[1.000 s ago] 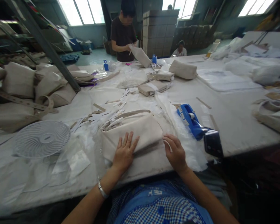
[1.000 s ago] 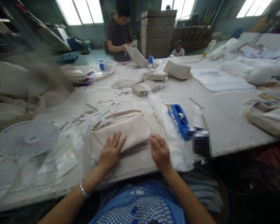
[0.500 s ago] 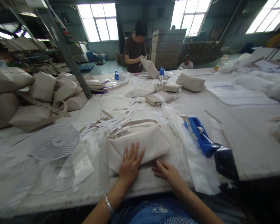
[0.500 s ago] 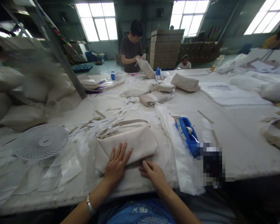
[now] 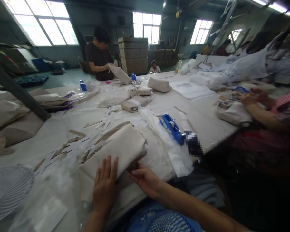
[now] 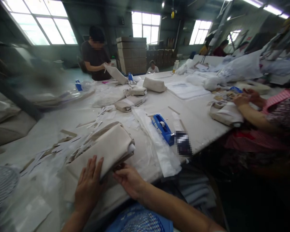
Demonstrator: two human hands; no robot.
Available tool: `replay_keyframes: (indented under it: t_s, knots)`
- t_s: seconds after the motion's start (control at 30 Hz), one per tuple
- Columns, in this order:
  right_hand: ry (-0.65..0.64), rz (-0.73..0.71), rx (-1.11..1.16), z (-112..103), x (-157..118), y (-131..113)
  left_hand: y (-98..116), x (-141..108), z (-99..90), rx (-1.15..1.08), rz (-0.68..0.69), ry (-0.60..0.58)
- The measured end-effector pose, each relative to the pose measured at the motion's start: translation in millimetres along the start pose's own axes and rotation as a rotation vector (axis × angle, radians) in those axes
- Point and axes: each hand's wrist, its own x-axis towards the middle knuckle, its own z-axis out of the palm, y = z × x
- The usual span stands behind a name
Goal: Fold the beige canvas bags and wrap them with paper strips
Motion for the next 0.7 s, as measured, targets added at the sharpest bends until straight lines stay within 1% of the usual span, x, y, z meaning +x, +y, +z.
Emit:
replay_keyframes:
  t_s: [0.03, 0.07, 0.1, 0.13, 0.17, 0.2, 0.23, 0.27, 0.3, 0.33, 0.4, 0.47, 0.53, 0.57, 0.7]
  knots:
    - [-0.039, -0.003, -0.11, 2, -3, -5, -3, 0, -1.4, -0.012, -0.009, 0.026]
    - [-0.073, -0.02, -0.266, 1, -6, -11, -5, 1, -3.0, -0.03, -0.015, 0.05]
    - [-0.099, -0.069, -0.471, -3, -8, -20, -7, 2, -5.0, -0.051, -0.021, 0.072]
    - [-0.104, -0.161, -0.715, -10, -10, -31, -9, 3, -7.2, -0.073, -0.028, 0.09]
    - [-0.079, -0.292, -0.983, -19, -12, -44, -10, 5, -9.9, -0.093, -0.041, 0.101]
    - [-0.027, -0.452, -1.254, -31, -13, -59, -12, 7, -12.9, -0.109, -0.057, 0.107]
    - [0.071, -0.613, -1.498, -45, -15, -76, -13, 9, -16.0, -0.12, -0.074, 0.113]
    - [0.19, -0.725, -1.702, -60, -16, -92, -13, 11, -19.2, -0.129, -0.093, 0.12]
    - [0.313, -0.791, -1.867, -75, -18, -108, -14, 12, -22.2, -0.134, -0.113, 0.128]
    - [0.428, -0.815, -1.996, -90, -19, -122, -14, 14, -24.7, -0.139, -0.134, 0.136]
    - [0.617, -0.769, -2.169, -113, -22, -142, -15, 16, -27.8, -0.142, -0.17, 0.148]
    - [0.716, -0.678, -2.267, -128, -23, -150, -14, 18, -28.2, -0.141, -0.192, 0.155]
    - [0.739, -0.62, -2.313, -135, -21, -151, -14, 19, -26.6, -0.138, -0.188, 0.16]
    - [0.736, -0.613, -2.321, -136, -20, -151, -13, 19, -25.6, -0.136, -0.18, 0.159]
    - [0.725, -0.658, -2.299, -129, -14, -157, -11, 18, -23.5, -0.123, -0.152, 0.162]
